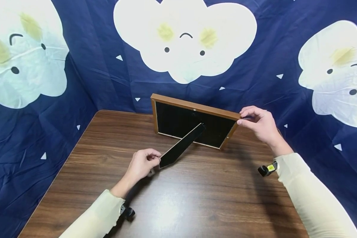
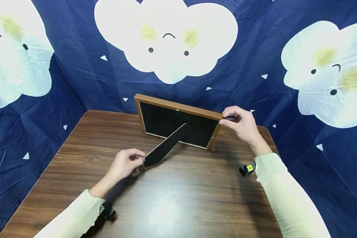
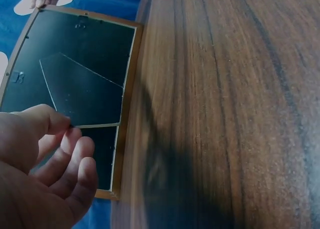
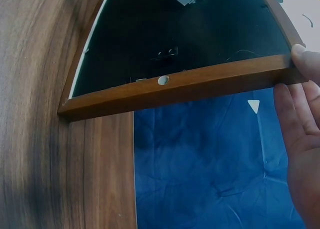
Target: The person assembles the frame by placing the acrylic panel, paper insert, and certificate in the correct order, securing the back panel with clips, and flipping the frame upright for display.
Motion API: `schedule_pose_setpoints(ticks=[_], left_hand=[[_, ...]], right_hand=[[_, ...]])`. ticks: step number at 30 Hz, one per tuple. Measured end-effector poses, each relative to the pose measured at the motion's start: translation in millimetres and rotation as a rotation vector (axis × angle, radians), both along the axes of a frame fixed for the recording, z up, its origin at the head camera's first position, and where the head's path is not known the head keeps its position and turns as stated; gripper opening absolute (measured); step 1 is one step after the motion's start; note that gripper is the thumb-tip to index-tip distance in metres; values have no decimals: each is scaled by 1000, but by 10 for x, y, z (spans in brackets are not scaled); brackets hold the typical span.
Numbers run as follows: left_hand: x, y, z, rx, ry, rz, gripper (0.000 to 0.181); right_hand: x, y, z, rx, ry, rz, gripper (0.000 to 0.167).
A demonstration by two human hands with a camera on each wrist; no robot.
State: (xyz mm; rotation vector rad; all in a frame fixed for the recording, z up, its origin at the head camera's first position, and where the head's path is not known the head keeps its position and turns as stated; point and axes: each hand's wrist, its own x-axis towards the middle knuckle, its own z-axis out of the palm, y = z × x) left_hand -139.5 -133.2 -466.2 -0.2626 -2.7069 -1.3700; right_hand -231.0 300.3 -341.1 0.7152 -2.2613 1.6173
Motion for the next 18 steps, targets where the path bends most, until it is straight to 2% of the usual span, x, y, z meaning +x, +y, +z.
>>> schedule_pose_setpoints(ticks=[5, 10, 18], left_hand=[[28, 43, -35, -29, -9, -53, 15], [53, 100, -49, -19, -25, -124, 14], [89, 180, -114, -6, -37, -238, 16]], right_hand=[[-27, 31, -14, 35, 9, 0, 26], [-4, 11, 15, 77, 31, -27, 31], [173, -143, 168, 135, 10, -15, 33]])
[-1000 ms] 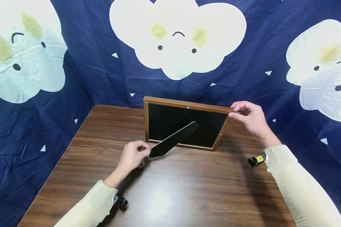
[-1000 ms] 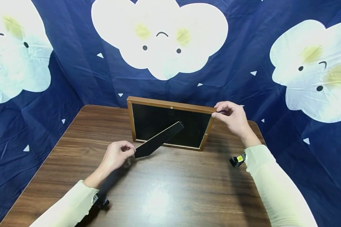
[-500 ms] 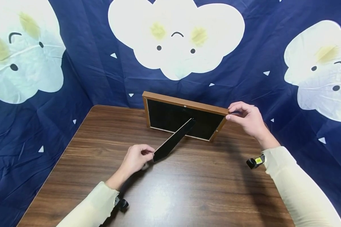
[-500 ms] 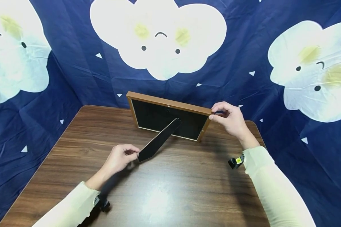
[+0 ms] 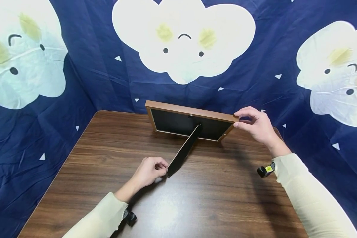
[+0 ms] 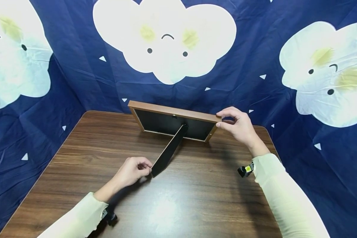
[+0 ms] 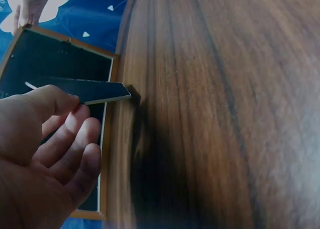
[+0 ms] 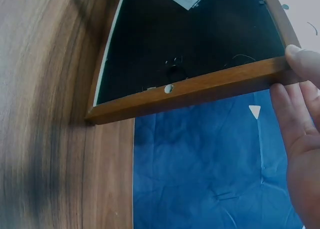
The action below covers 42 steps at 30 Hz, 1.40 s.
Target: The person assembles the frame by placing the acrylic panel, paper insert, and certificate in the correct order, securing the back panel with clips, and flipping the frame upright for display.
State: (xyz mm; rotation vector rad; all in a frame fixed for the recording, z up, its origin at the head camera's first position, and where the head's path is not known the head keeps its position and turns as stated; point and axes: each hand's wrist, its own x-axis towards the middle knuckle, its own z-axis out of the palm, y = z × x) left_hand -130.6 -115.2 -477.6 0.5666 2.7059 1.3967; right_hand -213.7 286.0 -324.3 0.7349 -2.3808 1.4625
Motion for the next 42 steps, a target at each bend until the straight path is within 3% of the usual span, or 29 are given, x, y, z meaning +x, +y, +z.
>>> schedule_pose_setpoints(ticks=[7, 18, 25, 32, 36, 42], left_hand=[[27, 101, -63, -24, -2, -30, 15], [85, 268, -89, -10, -1, -85, 12], [86, 293, -93, 11, -21, -121, 9], [76, 292, -68, 7, -33, -158, 10], [39, 246, -21, 22, -20, -132, 9], [-45, 122, 75, 53, 75, -17, 9]], right_hand=[[11, -26, -9, 55, -3, 0, 35], [-121, 84, -233, 64, 26, -12, 39], [68, -65, -14, 152, 76, -39, 35], [51, -61, -3, 162, 56, -29, 34], [58, -56, -12, 170, 42, -39, 34], [77, -77, -10, 139, 35, -39, 33]])
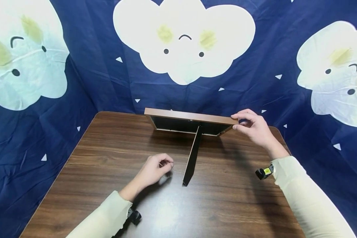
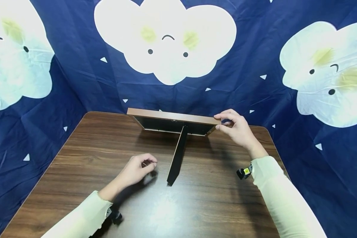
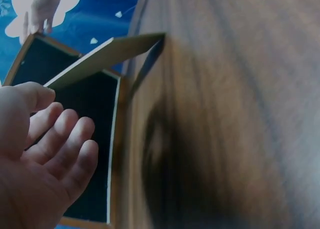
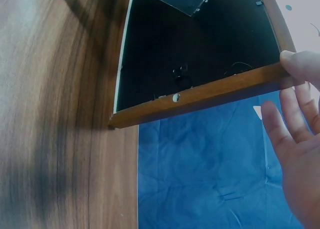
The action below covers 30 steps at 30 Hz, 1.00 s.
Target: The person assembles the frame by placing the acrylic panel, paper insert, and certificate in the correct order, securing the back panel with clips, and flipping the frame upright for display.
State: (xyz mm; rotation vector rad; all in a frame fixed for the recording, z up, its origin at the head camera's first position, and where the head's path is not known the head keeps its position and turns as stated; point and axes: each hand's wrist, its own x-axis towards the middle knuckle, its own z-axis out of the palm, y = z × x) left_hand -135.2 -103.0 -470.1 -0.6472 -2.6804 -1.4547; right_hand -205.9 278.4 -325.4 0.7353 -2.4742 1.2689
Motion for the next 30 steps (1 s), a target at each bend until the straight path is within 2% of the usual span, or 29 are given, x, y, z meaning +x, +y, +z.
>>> schedule_pose_setpoints(ticks=[6, 10, 15, 21, 25, 30], left_hand=[[-132, -171, 175, 32, 83, 122, 9], [-228, -295, 335, 35, 113, 204, 9], [-346, -406, 551, 88, 187, 305, 12], [-482, -460, 777, 122, 281, 475, 17], [-568, -485, 898, 145, 249, 570, 25], [-679, -507, 979, 197, 179, 581, 30]], right_hand=[[-24, 26, -39, -54, -20, -13, 36], [-112, 116, -153, -114, -46, -27, 37], [-180, 232, -278, -202, -78, -34, 35], [-161, 300, -366, -324, -112, -27, 28], [-156, 299, -434, -396, -143, -13, 31], [-159, 272, -518, -406, -153, -12, 32]])
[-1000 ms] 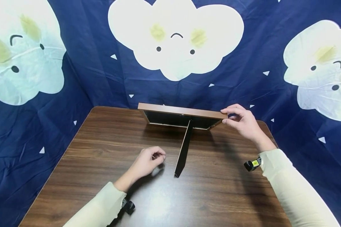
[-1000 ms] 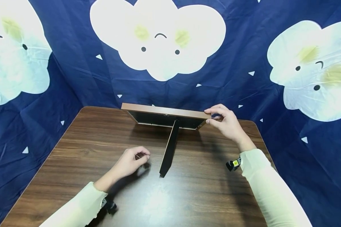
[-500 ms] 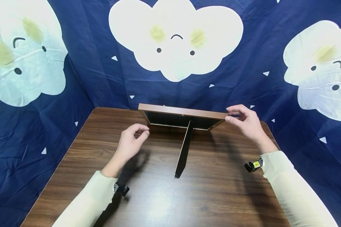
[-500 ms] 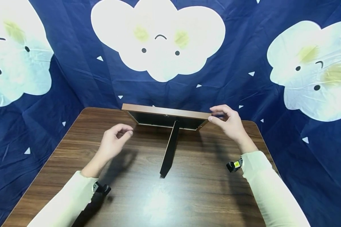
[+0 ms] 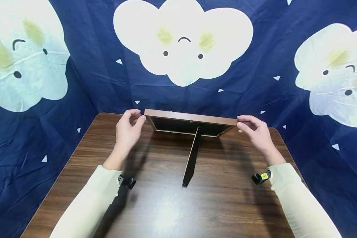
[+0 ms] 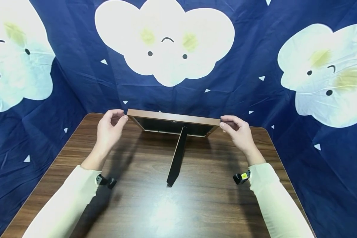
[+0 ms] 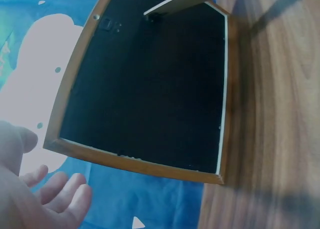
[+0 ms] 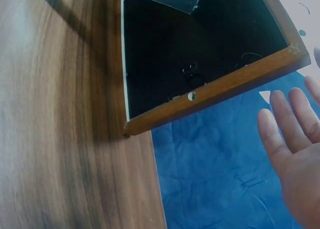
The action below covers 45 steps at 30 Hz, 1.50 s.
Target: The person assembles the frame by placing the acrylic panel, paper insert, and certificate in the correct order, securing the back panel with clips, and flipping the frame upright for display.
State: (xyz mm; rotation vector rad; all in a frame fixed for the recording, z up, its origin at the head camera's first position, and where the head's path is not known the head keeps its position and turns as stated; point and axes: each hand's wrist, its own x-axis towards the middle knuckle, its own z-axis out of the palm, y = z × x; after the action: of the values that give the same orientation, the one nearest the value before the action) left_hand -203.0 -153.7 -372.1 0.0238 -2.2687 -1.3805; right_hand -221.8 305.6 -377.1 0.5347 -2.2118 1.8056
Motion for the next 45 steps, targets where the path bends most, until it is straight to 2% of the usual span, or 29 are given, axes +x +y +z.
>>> schedule_pose_setpoints(ticks=[6, 13, 24, 33, 40, 45], left_hand=[[-77, -2, 36, -35, -21, -17, 28], [-119, 14, 93, -65, -58, -19, 27], [-220, 4, 99, -65, -44, 1, 24], [-270, 13, 79, -59, -65, 27, 24], [-342, 35, 98, -63, -58, 25, 25], [-383, 45, 107, -68, -55, 23, 27]], right_hand=[[23, -44, -83, -6, -8, -12, 28], [58, -98, -99, -25, -11, -66, 27], [177, -190, -128, 2, -9, -126, 26], [319, -280, -252, -113, -20, -114, 32], [406, -350, -290, -129, 23, -160, 30], [485, -392, -329, -188, 57, -105, 32]])
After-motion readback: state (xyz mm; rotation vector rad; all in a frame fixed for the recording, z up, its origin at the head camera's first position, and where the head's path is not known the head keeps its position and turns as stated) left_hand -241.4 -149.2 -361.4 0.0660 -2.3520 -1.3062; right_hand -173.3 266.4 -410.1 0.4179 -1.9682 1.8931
